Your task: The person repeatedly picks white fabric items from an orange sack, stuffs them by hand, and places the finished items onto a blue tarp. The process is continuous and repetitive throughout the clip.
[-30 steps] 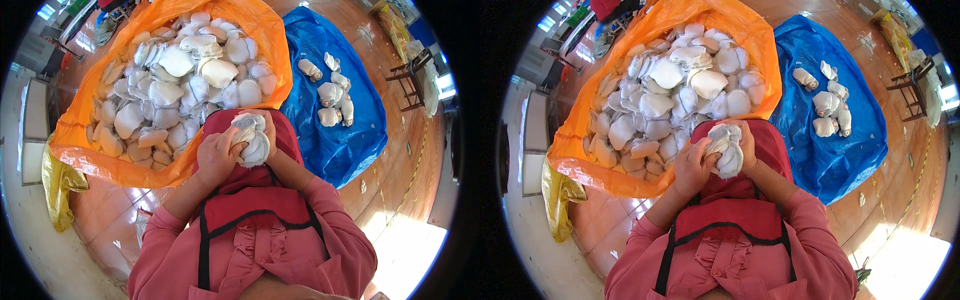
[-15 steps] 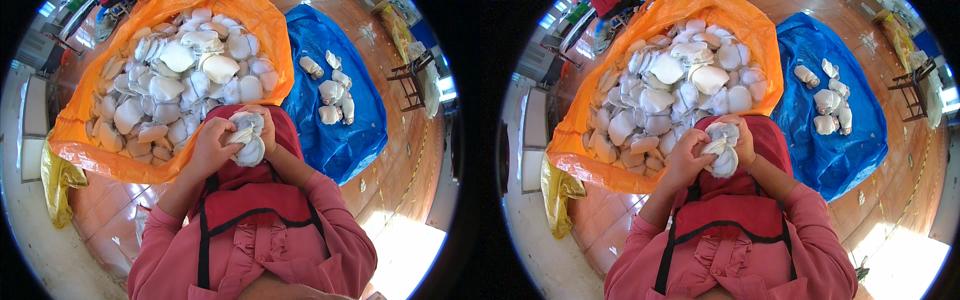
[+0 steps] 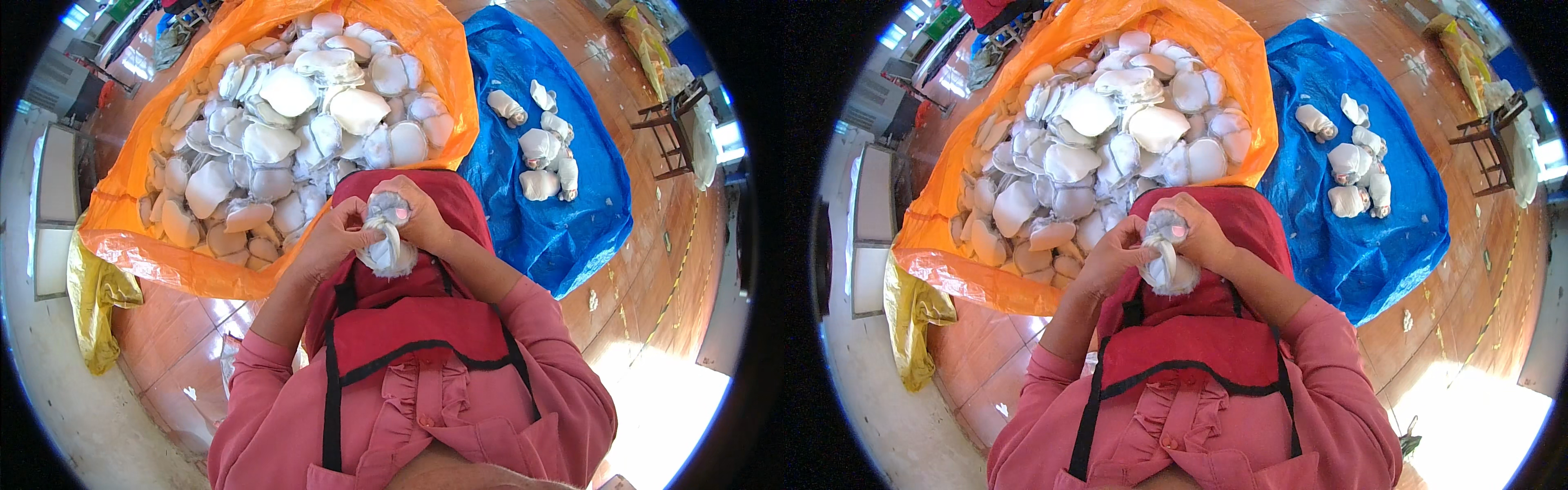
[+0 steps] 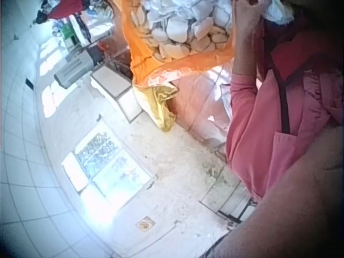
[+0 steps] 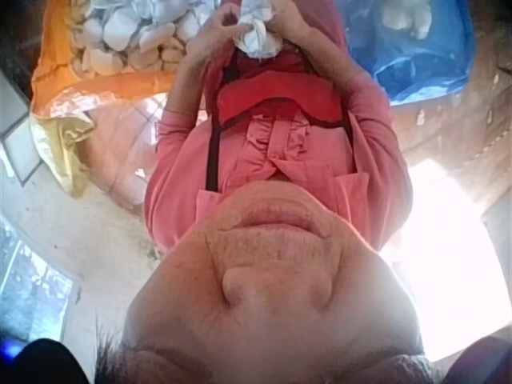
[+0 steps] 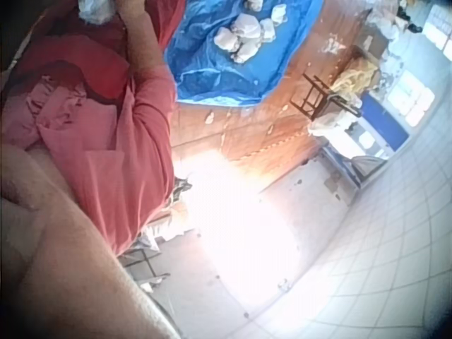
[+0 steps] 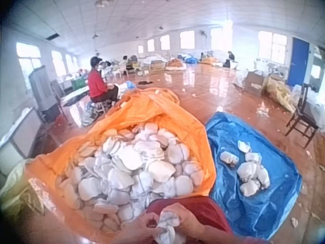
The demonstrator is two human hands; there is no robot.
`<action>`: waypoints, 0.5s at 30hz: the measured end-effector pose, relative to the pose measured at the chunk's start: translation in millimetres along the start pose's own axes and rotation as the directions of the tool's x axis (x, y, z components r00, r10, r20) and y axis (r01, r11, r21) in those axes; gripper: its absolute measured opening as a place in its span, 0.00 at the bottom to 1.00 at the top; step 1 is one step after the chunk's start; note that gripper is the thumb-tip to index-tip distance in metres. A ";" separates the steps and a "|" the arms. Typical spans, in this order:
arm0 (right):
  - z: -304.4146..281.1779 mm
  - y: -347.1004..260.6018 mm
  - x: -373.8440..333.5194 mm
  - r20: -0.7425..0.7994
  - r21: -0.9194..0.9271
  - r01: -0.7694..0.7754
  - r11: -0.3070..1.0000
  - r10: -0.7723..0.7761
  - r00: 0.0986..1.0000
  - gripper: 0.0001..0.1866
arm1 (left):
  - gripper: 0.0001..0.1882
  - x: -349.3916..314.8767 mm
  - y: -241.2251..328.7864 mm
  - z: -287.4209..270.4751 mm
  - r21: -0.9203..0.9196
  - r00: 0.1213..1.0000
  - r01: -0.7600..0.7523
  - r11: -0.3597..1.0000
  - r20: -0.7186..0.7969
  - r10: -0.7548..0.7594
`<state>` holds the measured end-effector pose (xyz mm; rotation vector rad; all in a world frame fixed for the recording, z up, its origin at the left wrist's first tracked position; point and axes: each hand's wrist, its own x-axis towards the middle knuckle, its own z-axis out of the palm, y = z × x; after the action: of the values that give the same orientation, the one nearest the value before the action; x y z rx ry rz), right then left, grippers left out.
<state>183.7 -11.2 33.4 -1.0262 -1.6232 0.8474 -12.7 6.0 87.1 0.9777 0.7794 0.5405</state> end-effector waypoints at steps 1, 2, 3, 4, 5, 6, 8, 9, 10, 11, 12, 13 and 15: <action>-0.8 -1.3 -0.1 0.013 -0.033 -0.015 0.999 0.015 1.000 0.27 | 0.13 -0.1 -0.4 -0.2 0.035 1.000 -0.008 0.999 -0.005 0.008; -2.1 -2.5 -0.6 0.037 -0.031 -0.051 0.998 0.052 0.998 0.27 | 0.13 -0.3 -0.5 -0.6 0.071 1.000 -0.016 0.997 -0.009 0.017; -3.5 -3.8 -1.4 0.061 -0.030 -0.087 0.996 0.089 0.994 0.27 | 0.13 -0.5 -0.6 -1.2 0.106 1.000 -0.024 0.994 -0.014 0.026; -4.8 -5.4 -2.2 0.086 -0.030 -0.126 0.992 0.128 0.988 0.27 | 0.13 -1.7 -1.6 -2.1 0.091 1.000 -0.012 0.996 0.004 0.011; -5.3 -8.2 -1.4 0.102 -0.048 -0.162 0.986 0.166 0.981 0.27 | 0.13 -3.3 -2.5 -3.6 0.076 1.000 0.001 0.997 0.022 -0.002; -5.6 -12.2 0.4 0.118 -0.066 -0.197 0.978 0.203 0.972 0.27 | 0.13 -4.1 -3.7 -4.5 0.061 0.999 0.014 0.998 0.039 -0.016; -7.4 -21.0 3.7 0.158 -0.035 -0.260 0.965 0.263 0.952 0.28 | 0.12 -3.8 -10.8 -7.1 0.051 1.000 0.001 0.999 0.012 -0.002; -9.6 -25.6 6.9 0.184 0.012 -0.291 0.957 0.284 0.941 0.28 | 0.12 -3.9 -14.3 -8.1 0.046 1.000 -0.005 0.999 -0.003 0.005; -10.7 -26.9 9.8 0.209 0.061 -0.320 0.946 0.301 0.930 0.28 | 0.12 -3.7 -16.3 -8.7 -0.001 1.000 -0.009 1.000 0.008 0.009; -11.3 -23.4 10.1 0.244 0.120 -0.374 0.920 0.338 0.909 0.28 | 0.12 -4.0 -18.2 -8.6 -0.048 1.000 -0.012 0.999 0.018 0.013; -12.6 -17.8 9.1 0.282 0.176 -0.427 0.887 0.371 0.885 0.28 | 0.12 -5.2 -19.2 -8.3 -0.095 0.999 -0.016 0.995 0.026 0.018; -15.0 -16.4 9.4 0.319 0.226 -0.481 0.847 0.402 0.858 0.28 | 0.12 -6.2 -18.0 -7.4 -0.134 0.999 -0.014 0.991 0.049 0.021; -20.0 -18.4 10.5 0.372 0.183 -0.472 0.862 0.384 0.845 0.25 | 0.12 -10.4 -15.0 -4.4 -0.212 0.995 -0.011 0.977 0.092 0.031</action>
<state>197.4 -7.9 58.9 -1.1168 -1.4989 1.5723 -21.7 -6.1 75.9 0.8090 0.6132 0.5785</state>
